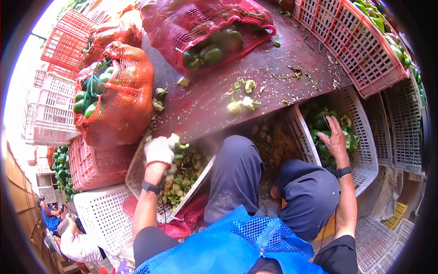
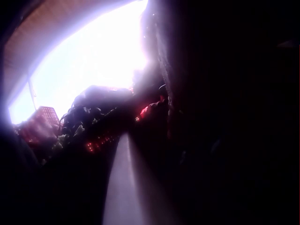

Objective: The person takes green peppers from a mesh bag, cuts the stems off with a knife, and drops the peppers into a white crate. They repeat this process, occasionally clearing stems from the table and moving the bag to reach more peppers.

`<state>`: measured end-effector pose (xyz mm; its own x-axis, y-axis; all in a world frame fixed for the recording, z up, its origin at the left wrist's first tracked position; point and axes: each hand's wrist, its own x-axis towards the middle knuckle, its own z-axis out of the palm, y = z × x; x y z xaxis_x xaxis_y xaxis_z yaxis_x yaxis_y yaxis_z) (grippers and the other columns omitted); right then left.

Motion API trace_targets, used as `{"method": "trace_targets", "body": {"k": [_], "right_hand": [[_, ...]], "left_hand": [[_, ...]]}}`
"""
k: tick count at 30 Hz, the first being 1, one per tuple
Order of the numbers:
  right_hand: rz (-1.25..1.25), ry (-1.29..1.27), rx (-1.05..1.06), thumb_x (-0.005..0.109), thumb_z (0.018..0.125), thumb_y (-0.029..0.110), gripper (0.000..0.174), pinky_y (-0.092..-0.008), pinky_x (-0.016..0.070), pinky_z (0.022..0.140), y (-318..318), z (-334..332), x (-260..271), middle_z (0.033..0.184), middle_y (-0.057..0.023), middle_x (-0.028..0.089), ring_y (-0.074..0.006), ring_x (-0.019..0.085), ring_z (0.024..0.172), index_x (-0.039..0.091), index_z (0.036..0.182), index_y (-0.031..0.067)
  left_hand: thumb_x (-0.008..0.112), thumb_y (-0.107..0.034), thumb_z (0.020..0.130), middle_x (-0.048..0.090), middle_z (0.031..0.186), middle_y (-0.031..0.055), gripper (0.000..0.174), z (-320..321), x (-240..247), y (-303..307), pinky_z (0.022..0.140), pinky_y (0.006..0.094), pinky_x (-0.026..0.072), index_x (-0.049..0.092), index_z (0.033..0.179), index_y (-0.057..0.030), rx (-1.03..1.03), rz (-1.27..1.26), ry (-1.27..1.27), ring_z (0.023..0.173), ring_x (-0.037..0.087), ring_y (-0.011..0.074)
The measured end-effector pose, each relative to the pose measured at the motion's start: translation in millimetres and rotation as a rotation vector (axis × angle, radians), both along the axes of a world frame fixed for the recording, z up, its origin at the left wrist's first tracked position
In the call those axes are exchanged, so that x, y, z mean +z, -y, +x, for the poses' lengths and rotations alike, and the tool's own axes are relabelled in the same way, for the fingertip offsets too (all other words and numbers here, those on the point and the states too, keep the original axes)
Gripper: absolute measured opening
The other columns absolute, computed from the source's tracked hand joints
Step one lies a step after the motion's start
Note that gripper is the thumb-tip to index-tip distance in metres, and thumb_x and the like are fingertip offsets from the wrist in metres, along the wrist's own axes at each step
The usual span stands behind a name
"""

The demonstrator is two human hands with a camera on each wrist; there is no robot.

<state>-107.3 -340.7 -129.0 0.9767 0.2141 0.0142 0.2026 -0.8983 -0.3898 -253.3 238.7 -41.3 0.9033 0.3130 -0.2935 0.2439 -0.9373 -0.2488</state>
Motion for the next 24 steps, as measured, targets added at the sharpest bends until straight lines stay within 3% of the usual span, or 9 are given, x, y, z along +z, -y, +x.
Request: {"method": "trace_targets", "body": {"k": [1, 4, 9, 11, 16, 17, 19, 21, 24], "right_hand": [[0.009, -0.002, 0.013, 0.081, 0.079, 0.029, 0.074, -0.0444, 0.0462, 0.106, -1, 0, 1, 0.149, -0.0201, 0.048, -0.0393, 0.051, 0.132, 0.049, 0.144, 0.0121], [-0.009, 0.0, 0.016, 0.081, 0.079, 0.028, 0.074, -0.0443, 0.0464, 0.106, -3, 1, 5, 0.149, -0.0199, 0.047, -0.0393, 0.051, 0.131, 0.049, 0.144, 0.0123], [-0.023, 0.022, 0.017, 0.081, 0.08, 0.027, 0.075, -0.0441, 0.0458, 0.107, 2, -2, -2, 0.15, -0.0202, 0.046, -0.0391, 0.051, 0.132, 0.048, 0.145, 0.0129], [-0.017, 0.017, 0.014, 0.081, 0.08, 0.027, 0.075, -0.0441, 0.0454, 0.107, 0, -4, -1, 0.15, -0.0203, 0.046, -0.039, 0.05, 0.133, 0.048, 0.146, 0.0135], [0.034, -0.021, -0.005, 0.08, 0.08, 0.024, 0.073, -0.0444, 0.0423, 0.111, 0, -4, 1, 0.15, -0.0211, 0.046, -0.0392, 0.047, 0.136, 0.049, 0.144, 0.01], [0.046, -0.015, -0.003, 0.08, 0.08, 0.024, 0.073, -0.0444, 0.0423, 0.111, 1, -2, 0, 0.15, -0.0211, 0.046, -0.0392, 0.047, 0.136, 0.049, 0.144, 0.01], [0.072, 0.0, 0.0, 0.08, 0.08, 0.023, 0.072, -0.0436, 0.0427, 0.11, 1, -2, -1, 0.15, -0.021, 0.047, -0.0388, 0.048, 0.136, 0.05, 0.144, 0.0098], [0.094, -0.038, -0.008, 0.08, 0.079, 0.022, 0.072, -0.043, 0.0436, 0.11, -4, 2, 4, 0.15, -0.0209, 0.046, -0.0385, 0.049, 0.135, 0.05, 0.143, 0.0095], [0.146, -0.065, -0.052, 0.08, 0.079, 0.021, 0.072, -0.0426, 0.0448, 0.109, -3, 3, 0, 0.15, -0.0207, 0.046, -0.0387, 0.05, 0.134, 0.05, 0.143, 0.0095]], "left_hand": [[0.067, -0.023, 0.08, 0.07, 0.087, 0.0125, 0.014, 5, 35, 22, 0.074, 0.0443, 0.0541, 0.071, 0.09, -0.0144, -0.002, 0.065, -0.153, 0.086, 0.069, 0.031], [0.067, -0.014, 0.074, 0.07, 0.088, 0.0134, 0.016, 48, 19, 61, 0.077, 0.0422, 0.0567, 0.07, 0.089, -0.0094, -0.427, -0.271, 0.757, 0.087, 0.069, 0.0318], [0.069, -0.026, 0.076, 0.07, 0.101, 0.0137, 0.023, 176, -2, 184, 0.089, 0.0437, 0.0523, 0.072, 0.093, -0.0101, -0.885, -0.365, 0.715, 0.097, 0.067, 0.0328], [0.067, -0.025, 0.077, 0.07, 0.098, 0.0142, 0.023, 187, -7, 208, 0.087, 0.0445, 0.0524, 0.073, 0.096, -0.0145, -0.425, -0.566, 0.509, 0.097, 0.067, 0.0312], [0.064, -0.021, 0.078, 0.074, 0.099, 0.0015, 0.024, 121, -47, 104, 0.066, 0.044, 0.0525, 0.074, 0.1, -0.0229, -0.759, -0.281, 0.669, 0.078, 0.067, 0.0266], [0.066, -0.025, 0.077, 0.064, 0.074, 0.0061, 0.033, 92, -41, 75, 0.065, 0.0431, 0.0523, 0.073, 0.109, -0.027, -0.755, -0.245, 0.698, 0.074, 0.065, 0.0293], [0.067, -0.021, 0.075, 0.069, 0.081, 0.005, 0.029, 48, -33, 30, 0.067, 0.0402, 0.0537, 0.074, 0.104, -0.023, -0.239, -0.194, 0.274, 0.076, 0.066, 0.028], [0.065, -0.019, 0.079, 0.074, 0.092, 0.0047, 0.025, 46, -4, 18, 0.072, 0.0389, 0.056, 0.076, 0.101, -0.0173, -0.23, -0.014, 0.222, 0.082, 0.069, 0.0277], [0.071, -0.024, 0.075, 0.072, 0.111, 0.0083, 0.019, 121, 37, 62, 0.091, 0.0389, 0.0539, 0.074, 0.091, -0.0131, -0.624, -0.312, 0.846, 0.105, 0.067, 0.0261]]}}
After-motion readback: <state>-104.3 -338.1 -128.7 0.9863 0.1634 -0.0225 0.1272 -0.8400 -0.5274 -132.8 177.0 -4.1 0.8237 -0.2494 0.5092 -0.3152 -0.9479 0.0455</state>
